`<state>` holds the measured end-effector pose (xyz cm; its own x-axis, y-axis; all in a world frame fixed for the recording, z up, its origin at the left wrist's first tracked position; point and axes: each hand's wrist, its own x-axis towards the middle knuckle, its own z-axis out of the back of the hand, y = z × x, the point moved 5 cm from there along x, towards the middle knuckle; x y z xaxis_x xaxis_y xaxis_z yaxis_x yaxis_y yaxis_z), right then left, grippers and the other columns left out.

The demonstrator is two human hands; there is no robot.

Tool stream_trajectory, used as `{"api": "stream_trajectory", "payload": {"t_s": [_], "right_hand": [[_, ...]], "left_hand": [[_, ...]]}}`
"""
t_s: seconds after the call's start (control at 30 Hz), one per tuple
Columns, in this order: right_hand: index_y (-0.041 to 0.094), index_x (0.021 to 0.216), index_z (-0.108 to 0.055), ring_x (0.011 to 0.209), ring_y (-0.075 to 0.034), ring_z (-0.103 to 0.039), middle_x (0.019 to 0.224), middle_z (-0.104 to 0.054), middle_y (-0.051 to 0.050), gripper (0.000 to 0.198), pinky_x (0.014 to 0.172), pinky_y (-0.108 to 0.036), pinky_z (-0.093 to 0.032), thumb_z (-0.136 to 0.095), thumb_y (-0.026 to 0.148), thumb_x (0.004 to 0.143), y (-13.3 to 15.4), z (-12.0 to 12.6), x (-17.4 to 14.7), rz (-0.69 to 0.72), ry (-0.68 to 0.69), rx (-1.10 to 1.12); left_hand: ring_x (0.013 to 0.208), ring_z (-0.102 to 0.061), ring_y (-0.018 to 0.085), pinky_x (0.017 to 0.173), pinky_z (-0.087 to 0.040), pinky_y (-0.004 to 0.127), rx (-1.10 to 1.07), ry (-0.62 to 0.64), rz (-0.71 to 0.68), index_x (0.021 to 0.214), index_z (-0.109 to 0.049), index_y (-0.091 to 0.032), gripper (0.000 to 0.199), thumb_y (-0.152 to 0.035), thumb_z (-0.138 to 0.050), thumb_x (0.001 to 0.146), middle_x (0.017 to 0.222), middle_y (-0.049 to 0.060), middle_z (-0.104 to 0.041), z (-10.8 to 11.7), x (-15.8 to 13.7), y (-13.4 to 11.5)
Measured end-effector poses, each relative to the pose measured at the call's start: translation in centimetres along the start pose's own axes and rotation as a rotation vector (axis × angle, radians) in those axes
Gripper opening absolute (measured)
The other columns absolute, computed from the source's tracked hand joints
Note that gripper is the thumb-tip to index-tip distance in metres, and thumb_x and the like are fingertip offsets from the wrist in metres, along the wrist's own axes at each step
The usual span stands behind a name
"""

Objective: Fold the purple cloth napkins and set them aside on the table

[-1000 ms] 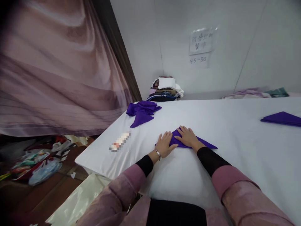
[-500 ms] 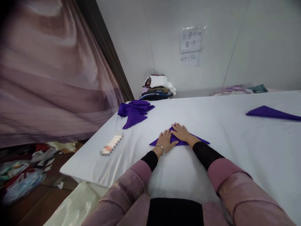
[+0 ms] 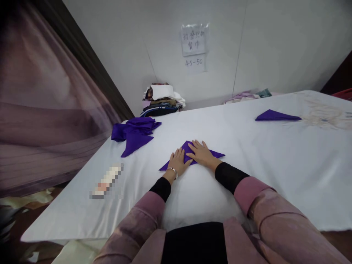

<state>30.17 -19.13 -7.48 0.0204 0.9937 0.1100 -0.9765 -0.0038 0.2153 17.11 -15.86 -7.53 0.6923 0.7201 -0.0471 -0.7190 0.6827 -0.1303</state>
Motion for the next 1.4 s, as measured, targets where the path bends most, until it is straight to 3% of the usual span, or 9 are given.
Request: {"api": "stream_trajectory", "payload": {"t_s": [0.4,0.57,0.63,0.73,0.9,1.13,1.4], "right_hand": [[0.019,0.144,-0.027,0.137,-0.028,-0.018,0.150,-0.026,-0.012,0.073,0.107,-0.054,-0.016,-0.012,0.063,0.088,-9.0,1.9,-4.6,-0.236,0.010,-0.113],[0.017,0.142,-0.032,0.136,-0.029,-0.022,0.148,-0.029,-0.013,0.068,0.105,-0.055,-0.019,-0.016,0.057,0.090,-11.0,2.7,-6.0,-0.316,-0.008,-0.151],[0.016,0.141,-0.033,0.136,-0.029,-0.021,0.148,-0.030,-0.013,0.067,0.106,-0.056,-0.017,-0.016,0.057,0.090,-10.3,3.1,-6.0,-0.304,-0.059,-0.153],[0.019,0.142,-0.030,0.137,-0.027,-0.020,0.148,-0.029,-0.011,0.067,0.108,-0.052,-0.014,-0.016,0.058,0.090,-7.1,3.1,-5.2,-0.152,-0.112,-0.115],[0.018,0.143,-0.031,0.137,-0.023,-0.019,0.149,-0.028,-0.010,0.069,0.110,-0.047,-0.014,-0.017,0.060,0.090,-1.8,1.4,-3.1,0.067,-0.025,-0.050],[0.017,0.141,-0.034,0.138,-0.024,-0.018,0.149,-0.026,-0.010,0.071,0.110,-0.047,-0.015,-0.018,0.062,0.089,-1.5,-0.3,-2.2,0.089,0.067,-0.012],[0.019,0.141,-0.034,0.138,-0.024,-0.016,0.148,-0.029,-0.010,0.070,0.111,-0.047,-0.010,-0.019,0.061,0.088,0.0,0.6,-1.2,0.111,0.038,-0.014]], "left_hand": [[0.140,-0.011,0.027,0.113,-0.009,0.046,-0.038,0.017,-0.003,0.143,-0.024,-0.008,0.084,-0.067,-0.016,0.084,0.151,0.012,-0.018,0.0,0.1,0.0],[0.140,-0.011,0.027,0.113,-0.010,0.046,-0.051,0.009,-0.001,0.143,-0.024,-0.010,0.084,-0.069,-0.017,0.084,0.151,0.011,-0.018,-0.2,0.1,0.0],[0.140,-0.010,0.026,0.113,-0.010,0.046,-0.052,0.005,-0.002,0.144,-0.024,-0.011,0.084,-0.069,-0.015,0.083,0.152,0.011,-0.018,-0.4,0.2,0.1],[0.140,-0.009,0.026,0.113,-0.009,0.046,-0.044,0.002,-0.001,0.144,-0.023,-0.010,0.085,-0.070,-0.015,0.083,0.152,0.011,-0.018,-0.5,0.2,0.1],[0.140,-0.010,0.026,0.113,-0.010,0.046,-0.028,0.008,0.017,0.144,-0.023,-0.010,0.086,-0.070,-0.016,0.082,0.152,0.011,-0.017,-0.4,0.1,-0.1],[0.140,-0.009,0.026,0.113,-0.010,0.045,-0.003,0.009,0.041,0.144,-0.021,-0.010,0.085,-0.068,-0.013,0.083,0.152,0.012,-0.017,-0.6,-0.1,-0.1],[0.140,-0.010,0.027,0.112,-0.010,0.046,-0.027,0.001,0.036,0.143,-0.023,-0.009,0.084,-0.067,-0.018,0.083,0.152,0.013,-0.017,-0.6,0.0,-0.2]]}}
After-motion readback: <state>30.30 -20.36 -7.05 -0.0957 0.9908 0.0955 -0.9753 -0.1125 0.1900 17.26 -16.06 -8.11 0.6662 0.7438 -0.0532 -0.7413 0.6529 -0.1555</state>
